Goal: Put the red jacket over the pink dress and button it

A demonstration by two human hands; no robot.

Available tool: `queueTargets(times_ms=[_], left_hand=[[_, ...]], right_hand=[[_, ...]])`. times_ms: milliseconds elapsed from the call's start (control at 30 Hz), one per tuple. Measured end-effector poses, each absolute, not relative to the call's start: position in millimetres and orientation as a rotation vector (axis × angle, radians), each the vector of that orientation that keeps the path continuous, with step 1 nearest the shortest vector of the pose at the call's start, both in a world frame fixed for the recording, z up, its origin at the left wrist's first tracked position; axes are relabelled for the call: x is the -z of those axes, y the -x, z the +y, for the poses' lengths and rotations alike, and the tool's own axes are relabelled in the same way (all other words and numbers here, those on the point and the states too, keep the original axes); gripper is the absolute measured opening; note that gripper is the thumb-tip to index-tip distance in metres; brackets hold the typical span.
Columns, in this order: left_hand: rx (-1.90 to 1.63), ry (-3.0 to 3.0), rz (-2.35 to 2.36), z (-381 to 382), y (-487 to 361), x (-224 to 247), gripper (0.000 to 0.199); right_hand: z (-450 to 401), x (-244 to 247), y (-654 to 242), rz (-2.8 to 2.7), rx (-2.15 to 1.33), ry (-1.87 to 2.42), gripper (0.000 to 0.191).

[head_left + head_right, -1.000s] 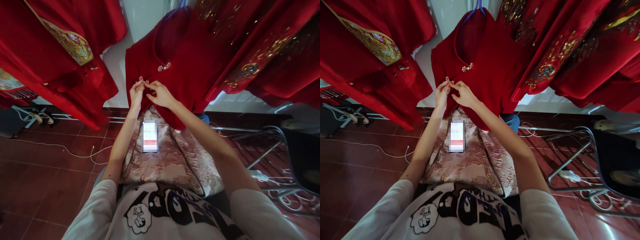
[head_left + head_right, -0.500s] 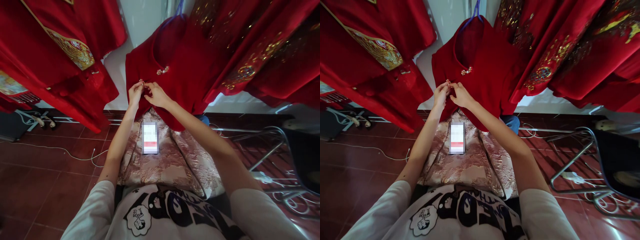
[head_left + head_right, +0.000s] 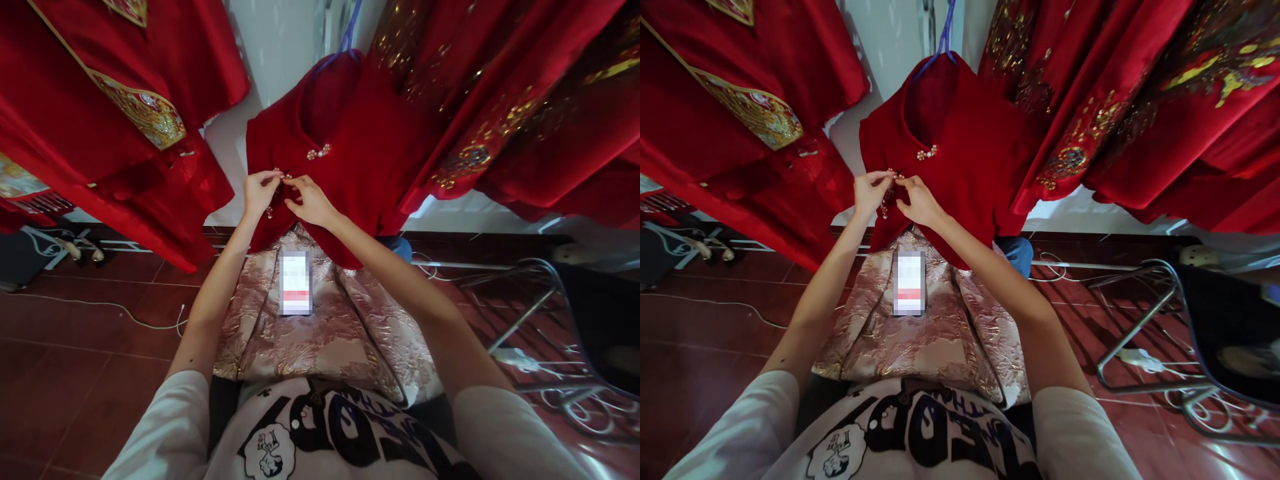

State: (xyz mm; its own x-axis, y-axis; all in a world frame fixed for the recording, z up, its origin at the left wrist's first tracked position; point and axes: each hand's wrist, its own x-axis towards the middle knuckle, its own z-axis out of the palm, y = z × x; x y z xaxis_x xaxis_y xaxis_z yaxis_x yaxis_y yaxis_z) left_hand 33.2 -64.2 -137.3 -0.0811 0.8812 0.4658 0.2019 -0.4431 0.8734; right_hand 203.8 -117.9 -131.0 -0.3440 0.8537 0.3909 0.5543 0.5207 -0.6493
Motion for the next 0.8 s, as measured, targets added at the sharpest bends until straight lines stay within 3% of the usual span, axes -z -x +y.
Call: queueTargets(times_ms=[633, 800], left_hand=[[-1.141, -1.625, 1.074, -42, -8, 115, 0.015], [-1.221, -1.478, 1.008, -53, -7, 128, 0.019]], right_hand=[[-111, 145, -205, -2.041, -0.487, 1.098, 0.060], [-117, 140, -210, -2.046, -0.530, 1.070, 0.061]])
